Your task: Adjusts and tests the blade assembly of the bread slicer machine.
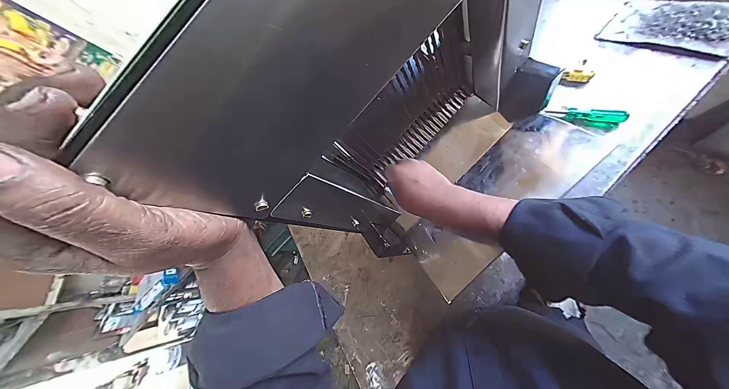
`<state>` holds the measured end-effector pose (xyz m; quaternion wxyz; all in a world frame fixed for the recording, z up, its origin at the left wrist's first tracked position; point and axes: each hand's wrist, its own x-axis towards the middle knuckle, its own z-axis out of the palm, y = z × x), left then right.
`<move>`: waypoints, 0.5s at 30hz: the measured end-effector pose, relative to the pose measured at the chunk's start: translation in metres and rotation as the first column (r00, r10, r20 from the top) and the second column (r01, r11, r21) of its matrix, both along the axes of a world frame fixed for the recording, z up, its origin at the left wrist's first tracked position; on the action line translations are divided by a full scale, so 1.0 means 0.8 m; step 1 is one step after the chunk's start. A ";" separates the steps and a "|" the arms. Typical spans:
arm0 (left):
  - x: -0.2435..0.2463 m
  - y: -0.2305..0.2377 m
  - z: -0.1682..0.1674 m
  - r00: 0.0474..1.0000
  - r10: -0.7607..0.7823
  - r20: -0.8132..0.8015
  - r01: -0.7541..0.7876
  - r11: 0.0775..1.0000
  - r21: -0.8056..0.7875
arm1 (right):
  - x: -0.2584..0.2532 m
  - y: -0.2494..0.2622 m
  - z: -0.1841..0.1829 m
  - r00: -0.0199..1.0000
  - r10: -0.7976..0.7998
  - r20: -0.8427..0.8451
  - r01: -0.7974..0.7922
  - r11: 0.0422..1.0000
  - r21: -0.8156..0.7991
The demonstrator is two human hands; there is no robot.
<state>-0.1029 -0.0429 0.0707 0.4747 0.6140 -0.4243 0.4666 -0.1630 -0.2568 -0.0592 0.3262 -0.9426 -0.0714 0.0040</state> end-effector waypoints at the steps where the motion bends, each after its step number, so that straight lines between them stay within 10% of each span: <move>1: -0.003 -0.002 0.002 0.999 0.021 -0.027 -0.021 1.000 0.009 | 0.003 -0.012 -0.011 0.997 0.038 -0.061 -0.038 0.999 0.007; 7: -0.026 -0.008 0.008 0.971 0.234 -0.053 -0.239 0.964 -0.120 | -0.041 -0.114 0.016 0.965 0.170 0.200 -0.171 0.985 -0.009; 15: -0.057 -0.040 0.012 0.849 0.493 -0.192 -0.502 0.865 0.001 | -0.129 -0.185 -0.070 0.881 0.115 0.458 -0.173 0.981 0.087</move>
